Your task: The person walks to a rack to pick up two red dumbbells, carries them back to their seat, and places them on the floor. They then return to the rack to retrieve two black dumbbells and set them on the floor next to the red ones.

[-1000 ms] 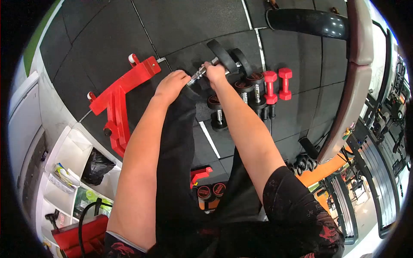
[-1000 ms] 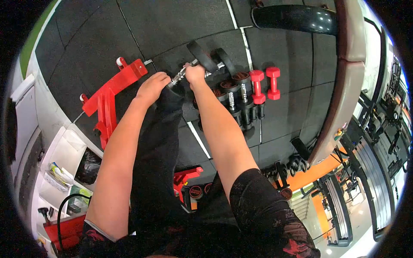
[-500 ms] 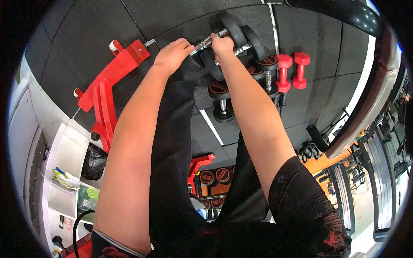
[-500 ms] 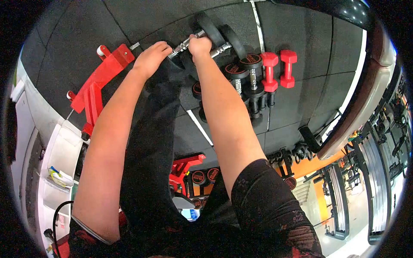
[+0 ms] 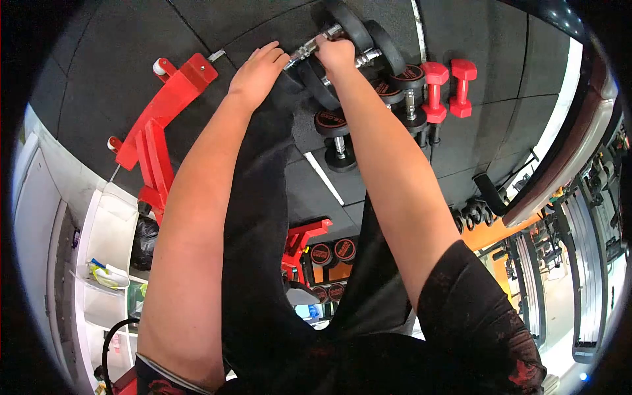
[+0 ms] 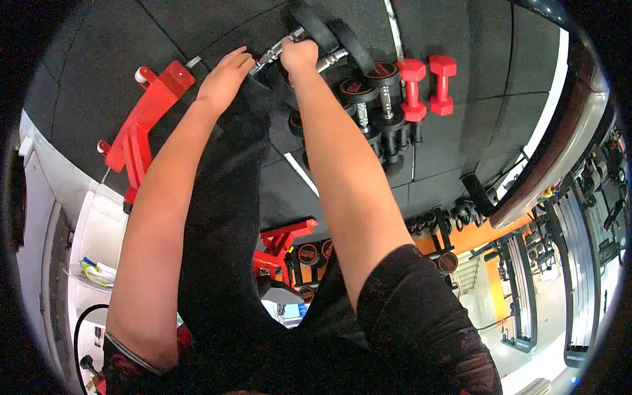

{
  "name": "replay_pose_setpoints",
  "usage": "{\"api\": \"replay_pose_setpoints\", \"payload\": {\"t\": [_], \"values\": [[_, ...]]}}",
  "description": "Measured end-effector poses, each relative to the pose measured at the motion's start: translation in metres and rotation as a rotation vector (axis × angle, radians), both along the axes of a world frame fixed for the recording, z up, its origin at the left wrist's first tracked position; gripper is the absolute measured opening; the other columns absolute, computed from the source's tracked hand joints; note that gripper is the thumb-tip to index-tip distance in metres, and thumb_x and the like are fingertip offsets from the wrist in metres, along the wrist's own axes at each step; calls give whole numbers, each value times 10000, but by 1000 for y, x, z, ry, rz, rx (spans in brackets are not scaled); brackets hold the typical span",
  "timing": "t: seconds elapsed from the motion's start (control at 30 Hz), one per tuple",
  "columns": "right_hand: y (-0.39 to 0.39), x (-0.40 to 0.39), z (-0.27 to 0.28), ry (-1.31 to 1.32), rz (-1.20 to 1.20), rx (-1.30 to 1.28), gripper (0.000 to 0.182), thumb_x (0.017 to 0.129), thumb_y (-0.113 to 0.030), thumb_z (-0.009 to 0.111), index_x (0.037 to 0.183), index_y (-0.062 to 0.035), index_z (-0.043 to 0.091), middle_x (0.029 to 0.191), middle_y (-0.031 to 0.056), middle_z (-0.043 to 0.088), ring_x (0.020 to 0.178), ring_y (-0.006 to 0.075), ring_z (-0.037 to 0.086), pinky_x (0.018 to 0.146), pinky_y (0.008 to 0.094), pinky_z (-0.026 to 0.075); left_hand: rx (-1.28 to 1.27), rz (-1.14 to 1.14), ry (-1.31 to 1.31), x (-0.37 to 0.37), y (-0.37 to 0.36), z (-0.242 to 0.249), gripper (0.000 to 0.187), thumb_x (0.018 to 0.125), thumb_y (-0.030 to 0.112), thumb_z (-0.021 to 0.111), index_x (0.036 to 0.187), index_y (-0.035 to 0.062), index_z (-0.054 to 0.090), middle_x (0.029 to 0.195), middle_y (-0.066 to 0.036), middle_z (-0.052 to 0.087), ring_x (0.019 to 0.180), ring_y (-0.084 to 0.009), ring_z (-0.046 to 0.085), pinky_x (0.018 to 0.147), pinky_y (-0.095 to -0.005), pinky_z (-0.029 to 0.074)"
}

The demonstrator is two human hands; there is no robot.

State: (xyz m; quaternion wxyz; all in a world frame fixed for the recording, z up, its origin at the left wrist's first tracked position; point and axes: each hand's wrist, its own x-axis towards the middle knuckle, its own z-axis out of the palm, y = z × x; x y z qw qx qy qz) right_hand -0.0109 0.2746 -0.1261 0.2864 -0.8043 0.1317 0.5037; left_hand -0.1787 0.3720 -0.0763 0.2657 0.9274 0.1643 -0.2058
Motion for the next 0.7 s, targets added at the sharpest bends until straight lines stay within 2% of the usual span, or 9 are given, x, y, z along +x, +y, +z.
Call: {"api": "replay_pose_setpoints", "payload": {"t": [0.13,0.2,0.23,0.33,0.5,0.53,0.6,0.67,0.7], "values": [[-30,3,26,122,-283,301,396,970,-49,631,1313,128,540,1050,233,703,868,281,741,751,338,616,106,-60,-52,-3,-13,-4,451,950,85,525,1398,127,559,1481,-59,515,1481,-253,385,1199,-467,366],[-41,6,51,134,-244,328,432,975,-54,618,1336,141,482,1037,239,702,862,277,743,773,348,636,85,-42,66,-2,-16,10,558,928,77,597,1472,149,492,1543,-55,454,1503,-258,349,1213,-498,330],[-49,6,55,145,-217,332,406,969,-40,610,1318,135,496,966,232,709,795,269,739,699,348,625,32,-1,121,6,-16,30,688,866,72,695,1503,151,449,1545,-57,451,1502,-267,349,1210,-488,329],[-76,0,71,151,-146,288,334,973,-40,587,1276,95,545,859,170,720,656,197,699,555,331,576,-25,29,104,7,-15,52,799,792,67,780,1499,107,409,1554,-93,422,1494,-306,357,1197,-475,357],[-107,12,142,96,-65,175,360,961,-129,645,1266,46,569,855,134,728,646,191,689,505,326,551,-15,119,44,16,-29,102,762,806,88,763,1486,96,420,1450,-139,500,1395,-339,453,1139,-469,414],[-114,17,149,61,-6,155,365,956,-144,659,1260,43,578,862,133,729,640,183,692,535,339,560,-21,147,13,21,-35,114,763,802,90,764,1483,85,420,1414,-156,518,1350,-352,487,1115,-470,437],[-125,33,181,20,41,171,371,944,-181,676,1238,32,595,894,153,739,740,242,726,681,389,587,-37,160,8,30,-49,136,750,806,92,761,1475,72,424,1409,-168,524,1340,-360,495,1104,-462,451],[-152,43,181,-172,244,162,374,930,-212,685,1215,19,611,957,183,741,883,325,728,849,418,564,-44,192,-44,43,-64,170,727,816,95,753,1467,66,429,1383,-181,538,1315,-372,511,1093,-465,460],[-155,55,209,-189,247,150,359,927,-215,672,1204,6,618,1031,223,730,1027,396,695,942,437,531,-64,198,-23,46,-72,180,755,827,132,758,1492,84,404,1415,-165,511,1326,-359,505,1068,-468,469]]}}
